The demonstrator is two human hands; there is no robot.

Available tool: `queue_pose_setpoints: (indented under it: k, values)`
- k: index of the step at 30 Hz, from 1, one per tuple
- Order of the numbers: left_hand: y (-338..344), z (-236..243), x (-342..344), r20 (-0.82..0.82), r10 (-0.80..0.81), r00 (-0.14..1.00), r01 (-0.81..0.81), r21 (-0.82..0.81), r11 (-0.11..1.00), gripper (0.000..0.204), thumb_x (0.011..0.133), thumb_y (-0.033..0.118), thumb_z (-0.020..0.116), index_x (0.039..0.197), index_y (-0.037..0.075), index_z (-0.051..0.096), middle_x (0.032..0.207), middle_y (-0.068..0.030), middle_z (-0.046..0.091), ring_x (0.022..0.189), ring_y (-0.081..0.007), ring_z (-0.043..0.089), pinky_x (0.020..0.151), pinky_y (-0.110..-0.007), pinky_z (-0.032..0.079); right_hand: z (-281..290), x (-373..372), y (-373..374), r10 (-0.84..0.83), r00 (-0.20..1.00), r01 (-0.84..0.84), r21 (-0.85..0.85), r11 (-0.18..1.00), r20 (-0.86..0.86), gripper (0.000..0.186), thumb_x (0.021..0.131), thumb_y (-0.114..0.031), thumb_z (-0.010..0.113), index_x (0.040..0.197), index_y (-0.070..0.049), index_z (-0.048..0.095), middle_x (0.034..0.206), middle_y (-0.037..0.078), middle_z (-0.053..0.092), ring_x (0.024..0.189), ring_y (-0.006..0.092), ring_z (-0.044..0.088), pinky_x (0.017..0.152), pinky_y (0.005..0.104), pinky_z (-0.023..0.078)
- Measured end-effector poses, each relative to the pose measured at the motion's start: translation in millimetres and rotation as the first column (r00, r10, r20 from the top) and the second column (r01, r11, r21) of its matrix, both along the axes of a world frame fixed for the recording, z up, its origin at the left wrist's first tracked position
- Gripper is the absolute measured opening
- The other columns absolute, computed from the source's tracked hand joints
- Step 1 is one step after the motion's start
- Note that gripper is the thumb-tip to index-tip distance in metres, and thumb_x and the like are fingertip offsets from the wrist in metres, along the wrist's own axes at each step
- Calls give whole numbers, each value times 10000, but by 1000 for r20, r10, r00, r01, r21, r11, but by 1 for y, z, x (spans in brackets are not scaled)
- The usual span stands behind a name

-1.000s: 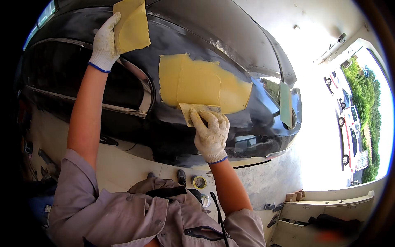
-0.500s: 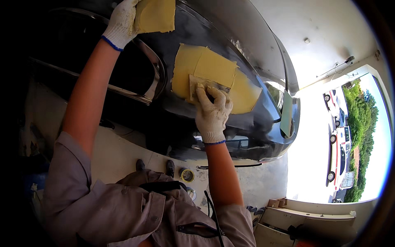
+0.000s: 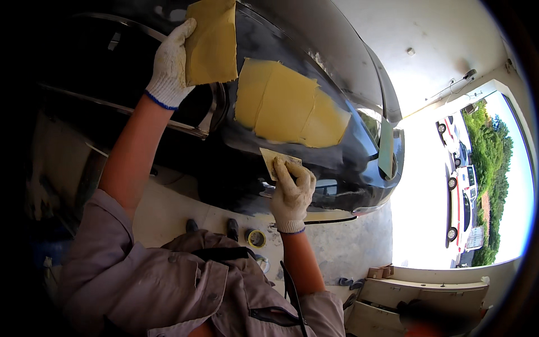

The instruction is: The person applies a yellow body filler to the rear quarter panel of a black car using a spreader. They smooth the filler over the surface and then use a sanding block to level the applied material. The person works on the area around the wheel arch and the lower side panel.

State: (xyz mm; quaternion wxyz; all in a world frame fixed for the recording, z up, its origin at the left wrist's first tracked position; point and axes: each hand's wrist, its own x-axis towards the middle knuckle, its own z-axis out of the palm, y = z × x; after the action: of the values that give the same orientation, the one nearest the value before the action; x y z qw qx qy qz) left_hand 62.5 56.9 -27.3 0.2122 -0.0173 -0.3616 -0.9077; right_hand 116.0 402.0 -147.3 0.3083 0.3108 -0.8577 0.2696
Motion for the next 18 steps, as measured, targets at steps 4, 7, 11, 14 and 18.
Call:
queue_pose_setpoints:
  k: [4,7,11,14,18]
  values:
    - [96,-49,63,37,-322,946,289,351,891,466,1156,321,421,1463,-13,526,1299,-181,689,1130,-291,754,929,-465,677,21,21,5,259,904,78,-728,681,339,346,1028,27,622,1356,4,730,1380,69,688,1274,179,602,1135,364,467]
    - [152,-79,94,195,-549,813,363,568,739,483,1174,359,340,1442,10,540,1301,-177,689,1122,-299,745,940,-487,653,42,50,-11,404,872,181,-948,261,277,401,1015,86,551,1385,11,687,1331,90,668,1248,164,616,1115,302,455]
    - [194,-91,106,202,-701,684,406,693,596,490,1175,368,321,1440,23,546,1309,-172,682,1166,-293,728,999,-473,625,32,79,-1,370,923,-196,-696,691,108,351,1046,-17,653,1387,-99,673,1454,163,636,1361,333,601,1196,473,447]
    - [207,-102,117,98,-771,629,501,708,498,510,1175,378,316,1451,16,544,1308,-176,684,1166,-290,727,1020,-471,615,22,83,19,293,955,-286,-398,872,-44,474,1011,-1,726,1435,-206,678,1507,184,602,1387,373,582,1190,511,450]
    - [204,-110,138,168,-796,582,509,688,517,520,1172,373,329,1462,-1,546,1306,-183,694,1139,-285,734,1001,-458,621,-10,97,65,-2,992,34,-254,967,128,405,915,61,770,1286,-99,748,1346,198,676,1254,392,656,1059,449,546]
